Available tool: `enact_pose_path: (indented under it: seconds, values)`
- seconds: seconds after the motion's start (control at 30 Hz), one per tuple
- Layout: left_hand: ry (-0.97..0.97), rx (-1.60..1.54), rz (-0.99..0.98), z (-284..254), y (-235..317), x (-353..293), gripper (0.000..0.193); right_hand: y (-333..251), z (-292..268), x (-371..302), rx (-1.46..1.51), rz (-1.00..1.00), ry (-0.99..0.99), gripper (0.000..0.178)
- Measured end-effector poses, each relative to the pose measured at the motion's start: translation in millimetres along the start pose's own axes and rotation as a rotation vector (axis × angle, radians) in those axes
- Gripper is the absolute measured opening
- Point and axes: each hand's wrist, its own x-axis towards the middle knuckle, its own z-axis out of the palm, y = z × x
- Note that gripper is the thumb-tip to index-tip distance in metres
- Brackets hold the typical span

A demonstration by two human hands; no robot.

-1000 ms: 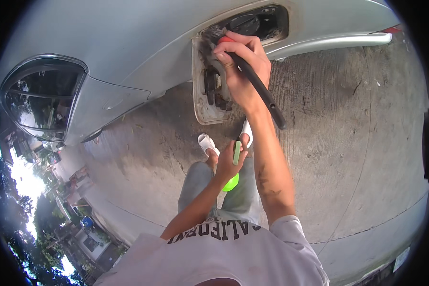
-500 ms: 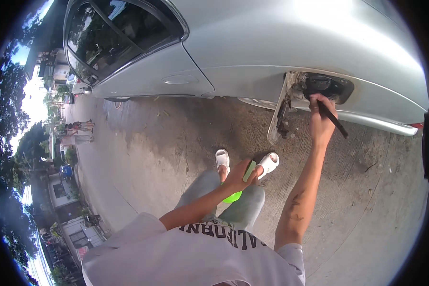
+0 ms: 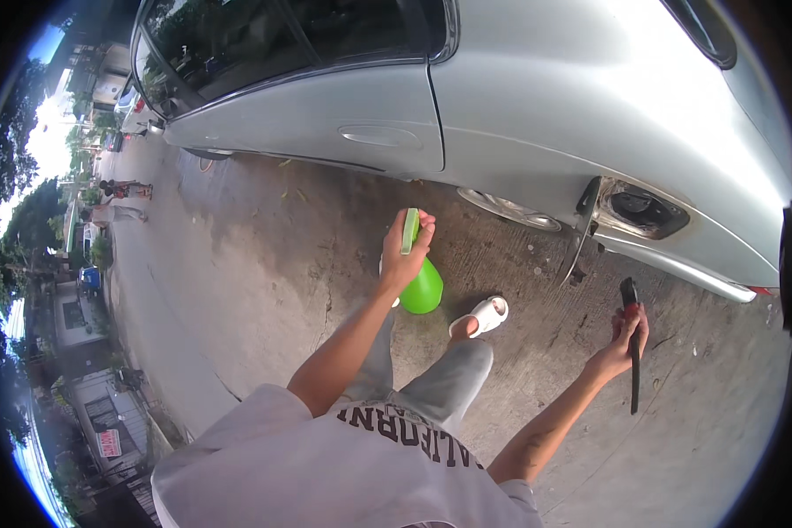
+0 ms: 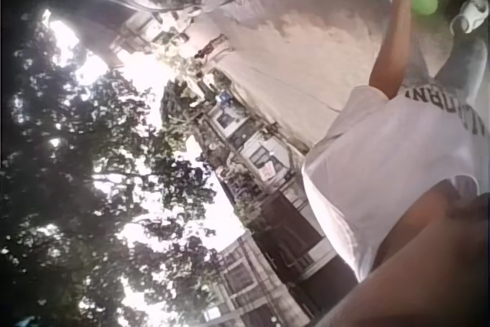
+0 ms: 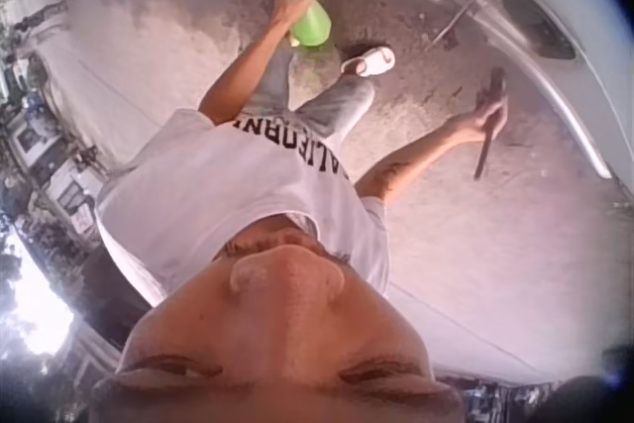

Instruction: The person cleans parts of a car by spraying liquid from a spray bottle and scrubbing the fuel cap compartment, a wheel, and window trim with a brush.

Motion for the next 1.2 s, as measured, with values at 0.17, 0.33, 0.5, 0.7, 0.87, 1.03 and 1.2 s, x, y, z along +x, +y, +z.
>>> enact_pose_path:
  seconds: [0.17, 0.33, 0.5, 0.7, 0.87, 1.03, 1.2]
  values:
    - [0.056, -0.060, 0.059, -66.1, 14.8, 59.6, 0.019, 59.2, -51.6, -104.1, -0.133, 0.168, 0.007, 0.030]
    - [-0.003, -0.038, 0.143, -134.7, 1.3, 95.7, 0.025, 51.4, 0.5, -216.4, -0.144, 0.324, -0.037, 0.020]
    - [-0.093, -0.075, 0.299, -171.5, 33.0, 128.2, 0.026, 15.2, 104.2, -304.4, -0.174, 0.330, -0.256, 0.018]
    - [-0.267, -0.240, 0.202, -195.5, 87.1, 177.7, 0.020, -63.0, 210.6, -350.5, -0.366, -0.108, -0.714, 0.014]
    - [-0.325, -0.100, 0.053, -193.4, 102.7, 181.6, 0.022, -98.5, 211.4, -356.8, -0.436, -0.053, -0.591, 0.013]
    - [-0.350, -0.187, 0.069, -194.0, 104.5, 189.3, 0.023, -83.8, 212.1, -315.7, -0.256, 0.109, -0.341, 0.032]
    - [-0.437, -0.129, 0.096, -198.5, 112.6, 185.3, 0.023, -101.1, 262.2, -233.1, -0.161, -0.120, -0.332, 0.031]
